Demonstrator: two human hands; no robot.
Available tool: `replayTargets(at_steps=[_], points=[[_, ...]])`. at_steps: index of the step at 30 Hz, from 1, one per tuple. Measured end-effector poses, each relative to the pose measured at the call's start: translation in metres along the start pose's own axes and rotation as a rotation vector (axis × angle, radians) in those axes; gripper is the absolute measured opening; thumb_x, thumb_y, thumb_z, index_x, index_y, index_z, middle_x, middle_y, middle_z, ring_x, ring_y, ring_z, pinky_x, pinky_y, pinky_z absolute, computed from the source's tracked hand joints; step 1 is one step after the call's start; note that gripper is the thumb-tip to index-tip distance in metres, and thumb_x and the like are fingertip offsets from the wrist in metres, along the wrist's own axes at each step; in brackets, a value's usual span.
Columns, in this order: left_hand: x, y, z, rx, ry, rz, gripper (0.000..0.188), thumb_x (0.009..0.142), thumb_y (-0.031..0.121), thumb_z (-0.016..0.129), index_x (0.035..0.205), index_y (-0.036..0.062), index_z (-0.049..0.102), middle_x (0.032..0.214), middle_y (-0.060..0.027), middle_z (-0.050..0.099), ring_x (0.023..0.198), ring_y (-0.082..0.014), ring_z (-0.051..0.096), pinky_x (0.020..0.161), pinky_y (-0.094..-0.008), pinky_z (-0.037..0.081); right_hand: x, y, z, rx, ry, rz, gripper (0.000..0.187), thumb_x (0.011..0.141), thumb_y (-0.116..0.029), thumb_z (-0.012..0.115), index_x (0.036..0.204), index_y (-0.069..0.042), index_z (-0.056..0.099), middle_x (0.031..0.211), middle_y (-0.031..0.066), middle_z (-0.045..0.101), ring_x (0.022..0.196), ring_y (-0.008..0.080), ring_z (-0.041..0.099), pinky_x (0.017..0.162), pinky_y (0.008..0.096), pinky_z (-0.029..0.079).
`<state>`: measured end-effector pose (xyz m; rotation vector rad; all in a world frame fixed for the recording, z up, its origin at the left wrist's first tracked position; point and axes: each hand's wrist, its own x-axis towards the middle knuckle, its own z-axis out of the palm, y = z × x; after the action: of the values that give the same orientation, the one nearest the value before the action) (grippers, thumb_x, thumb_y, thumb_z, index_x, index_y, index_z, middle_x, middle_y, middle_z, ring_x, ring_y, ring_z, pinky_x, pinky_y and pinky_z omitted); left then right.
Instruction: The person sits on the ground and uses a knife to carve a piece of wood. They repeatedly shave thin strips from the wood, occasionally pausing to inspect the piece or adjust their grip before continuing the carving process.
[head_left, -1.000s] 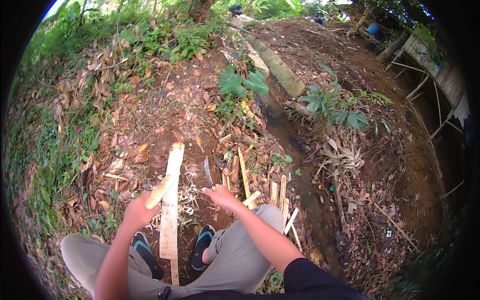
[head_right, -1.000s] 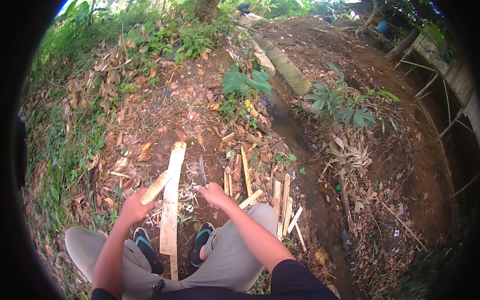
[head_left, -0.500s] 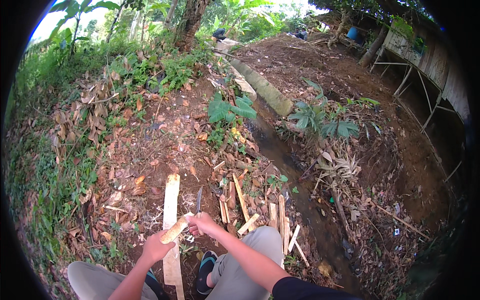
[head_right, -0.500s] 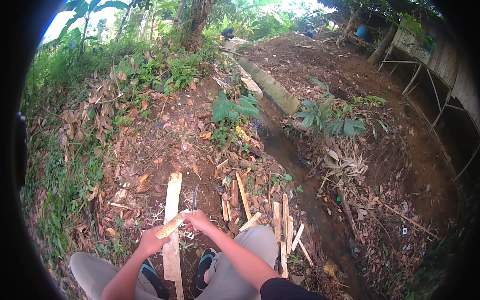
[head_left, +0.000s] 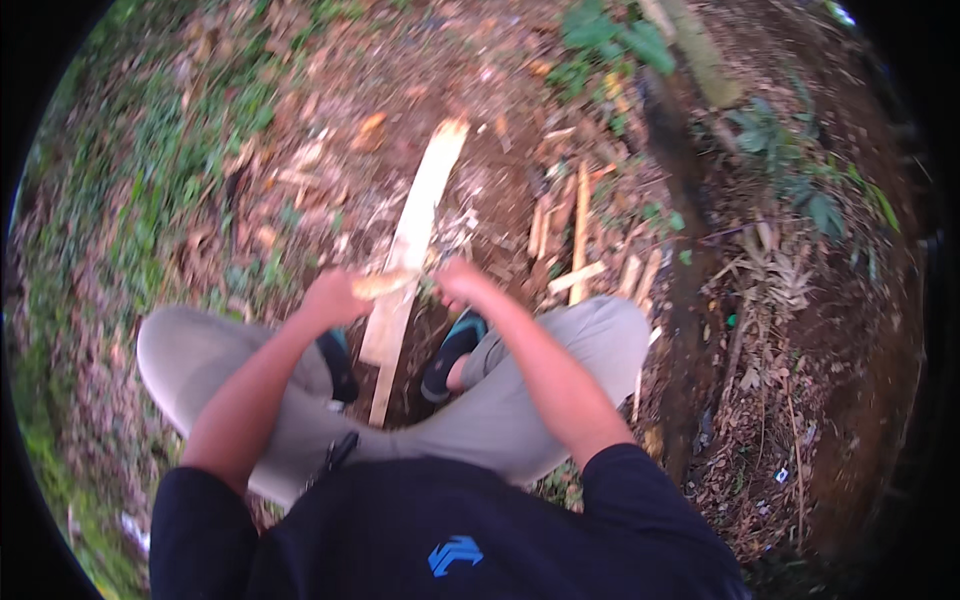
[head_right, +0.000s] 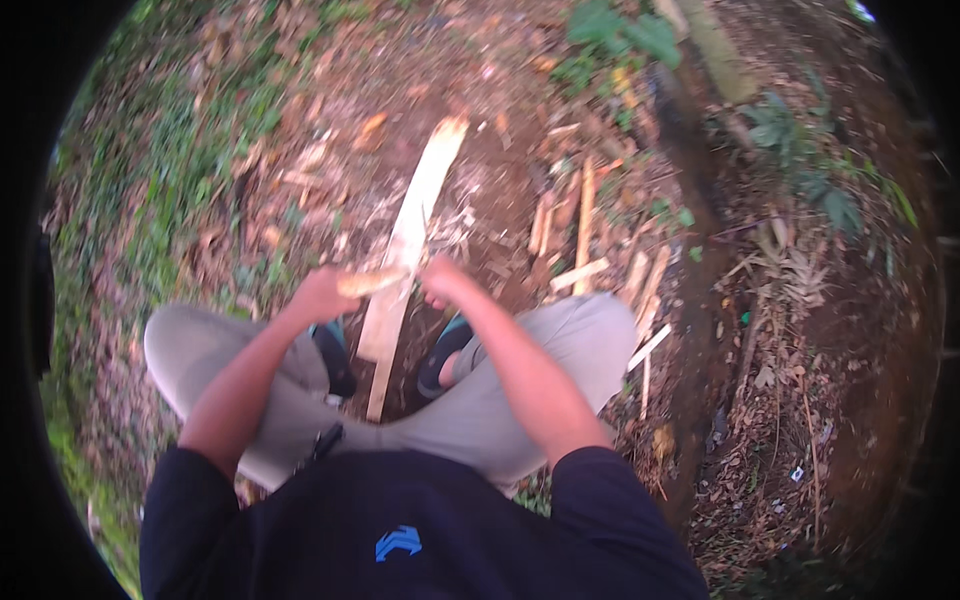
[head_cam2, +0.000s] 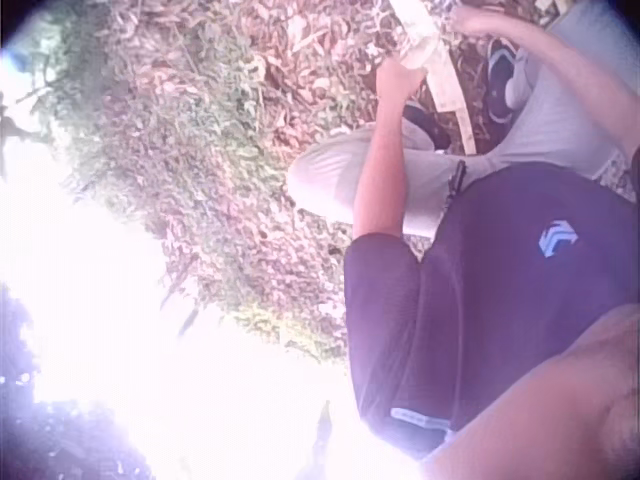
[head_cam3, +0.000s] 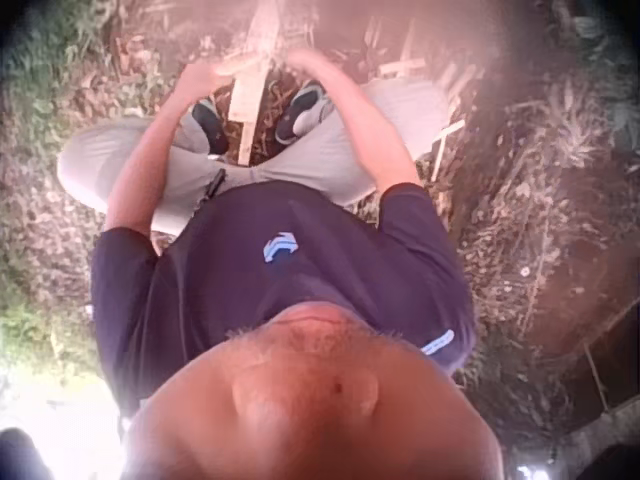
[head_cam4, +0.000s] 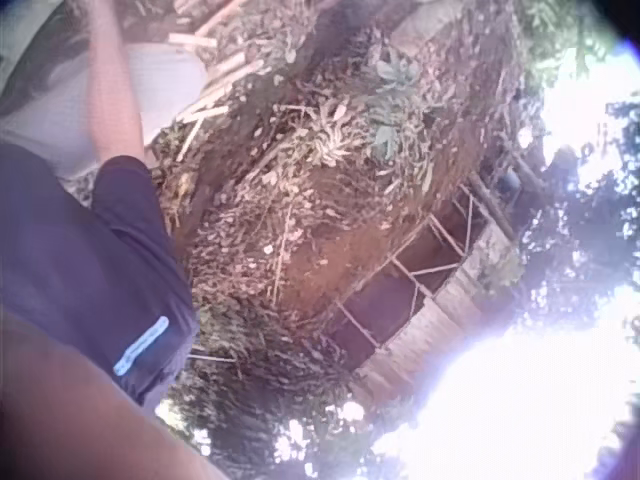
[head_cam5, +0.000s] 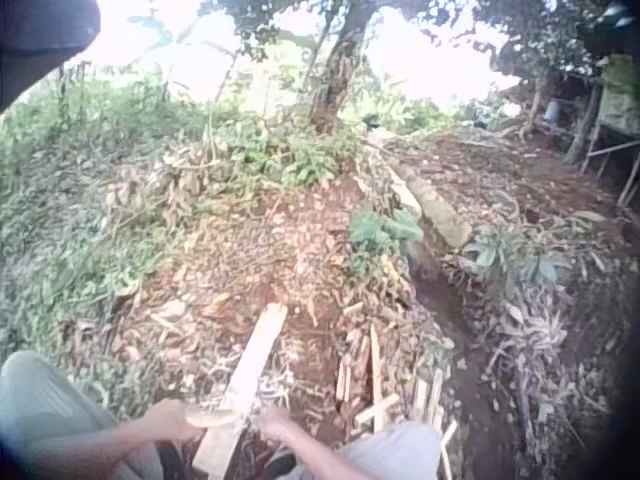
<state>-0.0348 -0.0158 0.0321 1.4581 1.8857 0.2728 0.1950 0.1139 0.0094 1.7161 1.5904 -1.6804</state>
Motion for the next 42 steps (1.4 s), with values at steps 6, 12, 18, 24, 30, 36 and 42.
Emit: replayTargets(at_steps=[6, 12, 18, 24, 30, 36, 42], points=[[0.0, -0.02, 0.029, 0.116, -0.149, -0.145, 0.046, 0.067, 0.033, 0.072, 0.1, 0.0016, 0.069, 0.098, -0.0226, 0.07, 0.092, -0.0387, 0.068, 0.082, -0.0444, 0.056, -0.025, -0.01, 0.033, -0.628, 0.125, -0.173, 0.042, 0.092, -0.029, 0.056, 0.107, 0.009, 0.065, 0.108, 0.0283, 0.066, 0.099, 0.0374, 0.066, 0.086, 0.044, 0.052], [0.004, -0.005, 0.044, 0.211, -0.191, -0.17, 0.04, 0.073, 0.024, 0.072, 0.096, -0.0069, 0.065, 0.097, -0.0277, 0.068, 0.085, -0.0372, 0.07, 0.079, -0.0419, 0.057, -0.035, -0.018, 0.03, -0.727, 0.054, -0.129, 0.035, 0.082, -0.008, 0.051, 0.11, 0.002, 0.068, 0.119, 0.0233, 0.065, 0.11, 0.0362, 0.064, 0.092, 0.0426, 0.051], [-0.003, 0.004, 0.039, 0.039, -0.329, -0.328, 0.056, 0.077, 0.038, 0.075, 0.106, -0.0073, 0.059, 0.081, -0.0191, 0.067, 0.054, -0.0258, 0.066, 0.054, -0.037, 0.055, -0.028, -0.008, 0.038, -0.86, -0.036, -0.148, 0.033, 0.077, -0.004, 0.055, 0.106, 0.0, 0.071, 0.112, 0.0202, 0.068, 0.103, 0.0335, 0.068, 0.085, 0.0416, 0.054], [-0.001, -0.013, 0.042, 0.115, -0.451, -0.386, 0.054, 0.082, 0.041, 0.072, 0.105, -0.0069, 0.063, 0.088, -0.0186, 0.068, 0.07, -0.0275, 0.069, 0.058, -0.0378, 0.055, -0.031, -0.012, 0.042, -0.948, -0.073, -0.118, 0.031, 0.079, -0.005, 0.059, 0.107, -0.003, 0.072, 0.111, 0.0164, 0.07, 0.101, 0.0298, 0.069, 0.082, 0.0405, 0.055], [-0.007, -0.024, 0.045, 0.168, -0.303, -0.218, 0.057, 0.081, 0.041, 0.071, 0.11, -0.0069, 0.061, 0.093, -0.0223, 0.069, 0.09, -0.0367, 0.067, 0.084, -0.0443, 0.05, -0.031, -0.011, 0.045, -1.045, -0.139, -0.137, 0.031, 0.08, -0.006, 0.059, 0.108, -0.005, 0.072, 0.112, 0.0153, 0.07, 0.101, 0.0295, 0.069, 0.081, 0.041, 0.056], [-0.016, -0.005, 0.054, -0.04, -0.255, -0.418, 0.05, 0.082, 0.027, 0.07, 0.116, -0.0045, 0.054, 0.082, -0.0142, 0.067, 0.059, -0.022, 0.066, 0.054, -0.035, 0.054, -0.021, -0.004, 0.056, -1.119, -0.211, -0.178, 0.029, 0.077, -0.004, 0.061, 0.104, -0.006, 0.074, 0.11, 0.0172, 0.07, 0.099, 0.0322, 0.069, 0.08, 0.042, 0.055], [-0.015, 0.008, 0.05, -0.019, -0.26, -0.375, 0.048, 0.08, 0.032, 0.068, 0.097, -0.0104, 0.055, 0.072, -0.0183, 0.065, 0.049, -0.0247, 0.064, 0.045, -0.035, 0.054, -0.024, 0.009, 0.077, -1.148, -0.274, -0.268, 0.028, 0.076, -0.001, 0.064, 0.102, -0.004, 0.074, 0.111, 0.0188, 0.069, 0.1, 0.0337, 0.068, 0.08, 0.0427, 0.055]])
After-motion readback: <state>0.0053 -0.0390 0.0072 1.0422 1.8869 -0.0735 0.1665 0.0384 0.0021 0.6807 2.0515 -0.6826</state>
